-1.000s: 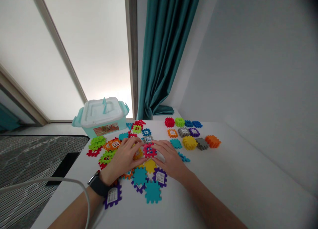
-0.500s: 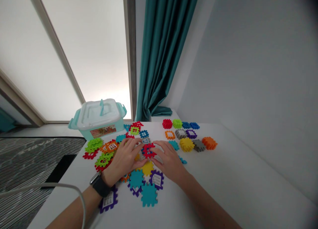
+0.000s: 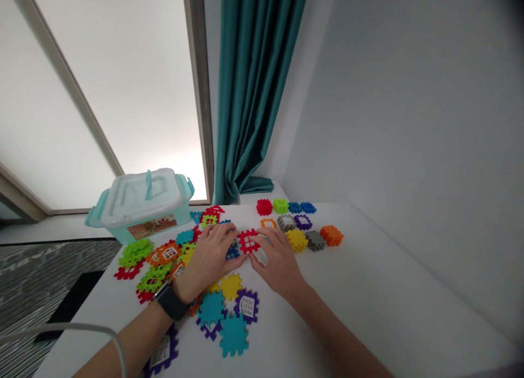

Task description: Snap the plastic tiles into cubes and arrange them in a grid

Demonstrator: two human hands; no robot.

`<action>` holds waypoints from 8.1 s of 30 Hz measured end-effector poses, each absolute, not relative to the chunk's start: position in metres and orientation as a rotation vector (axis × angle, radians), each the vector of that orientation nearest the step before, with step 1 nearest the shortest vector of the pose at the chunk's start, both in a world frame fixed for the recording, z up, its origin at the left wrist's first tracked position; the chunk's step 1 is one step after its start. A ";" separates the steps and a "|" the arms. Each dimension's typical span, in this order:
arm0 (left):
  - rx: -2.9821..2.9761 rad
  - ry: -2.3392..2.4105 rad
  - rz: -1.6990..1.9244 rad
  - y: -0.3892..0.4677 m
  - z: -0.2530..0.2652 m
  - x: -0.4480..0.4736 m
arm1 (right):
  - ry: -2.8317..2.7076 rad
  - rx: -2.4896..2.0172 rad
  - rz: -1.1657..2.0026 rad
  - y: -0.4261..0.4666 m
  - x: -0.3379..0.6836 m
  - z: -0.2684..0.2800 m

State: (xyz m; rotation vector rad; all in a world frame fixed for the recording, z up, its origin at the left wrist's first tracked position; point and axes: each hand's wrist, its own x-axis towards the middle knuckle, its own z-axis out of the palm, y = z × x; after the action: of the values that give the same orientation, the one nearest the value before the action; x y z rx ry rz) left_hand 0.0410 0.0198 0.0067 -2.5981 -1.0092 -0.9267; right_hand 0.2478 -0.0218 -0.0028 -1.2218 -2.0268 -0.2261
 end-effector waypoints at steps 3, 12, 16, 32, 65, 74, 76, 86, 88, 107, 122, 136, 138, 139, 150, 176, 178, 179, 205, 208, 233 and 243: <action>-2.626 -0.996 -0.881 0.024 0.012 0.054 | -1.986 -1.258 -0.208 -0.019 0.256 -0.005; -2.704 -0.944 -0.918 0.040 0.007 0.081 | -2.049 -1.269 -0.166 -0.011 0.292 -0.009; -2.709 -0.979 -0.905 0.046 0.003 0.085 | -2.105 -1.291 -0.147 -0.003 0.301 -0.007; -2.879 -1.048 -0.578 0.059 -0.024 0.070 | -2.147 -1.424 -0.122 0.099 0.340 0.003; -2.959 -1.235 -0.315 0.057 -0.020 0.076 | -2.141 -1.645 -0.024 0.153 0.341 -0.014; -2.964 -1.220 -0.318 0.058 -0.020 0.076 | -2.139 -1.651 -0.012 0.154 0.341 -0.014; -2.967 -1.218 -0.319 0.058 -0.020 0.076 | -2.135 -1.656 -0.008 0.153 0.341 -0.014; -2.972 -1.206 -0.313 0.058 -0.020 0.075 | -2.141 -1.631 -0.009 0.143 0.337 -0.002; -2.985 -1.200 -0.301 0.058 -0.018 0.073 | -2.159 -1.603 -0.004 0.138 0.333 0.001; -2.722 -1.476 -0.314 0.100 0.003 0.003 | -2.591 -1.173 0.158 0.078 0.252 0.001; -2.743 -1.485 -0.338 0.102 -0.018 0.001 | -2.706 -1.068 0.392 0.065 0.241 0.004; -2.846 -1.424 -0.409 0.103 -0.020 0.002 | -2.708 -1.038 0.456 0.065 0.248 0.006; -2.860 -1.405 -0.427 0.103 -0.018 0.003 | -2.704 -1.047 0.455 0.064 0.248 0.009; -2.863 -1.397 -0.435 0.103 -0.017 0.004 | -2.699 -1.053 0.451 0.065 0.249 0.010; -2.834 -1.196 -0.718 0.096 0.009 0.010 | -2.437 -1.212 0.112 0.077 0.260 0.010; -2.684 -1.097 -0.830 0.089 0.015 0.021 | -2.386 -1.189 -0.040 0.076 0.260 0.008; -2.677 -1.092 -0.832 0.089 0.016 0.021 | -2.381 -1.174 -0.038 0.076 0.260 0.008; -2.680 -1.092 -0.841 0.089 0.016 0.021 | -2.376 -1.163 -0.032 0.075 0.260 0.008; -2.998 -1.170 -0.854 0.094 0.013 0.017 | -2.000 -1.006 0.486 0.079 0.259 0.016; -2.946 -1.142 -0.913 0.090 0.018 0.020 | -1.881 -1.127 0.693 0.080 0.258 0.015; -2.714 -1.064 -1.083 0.088 0.016 0.020 | -2.283 -0.842 -0.066 0.074 0.268 0.020; -2.690 -1.010 -1.098 0.084 0.019 0.022 | -2.253 -0.794 -0.152 0.075 0.266 0.016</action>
State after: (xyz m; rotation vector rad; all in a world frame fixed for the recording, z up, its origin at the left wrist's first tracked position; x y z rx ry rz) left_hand 0.0222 0.0839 0.0191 -2.6903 -1.0096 -1.0980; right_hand 0.2662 0.0750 0.0159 -0.7938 -2.2525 -0.1520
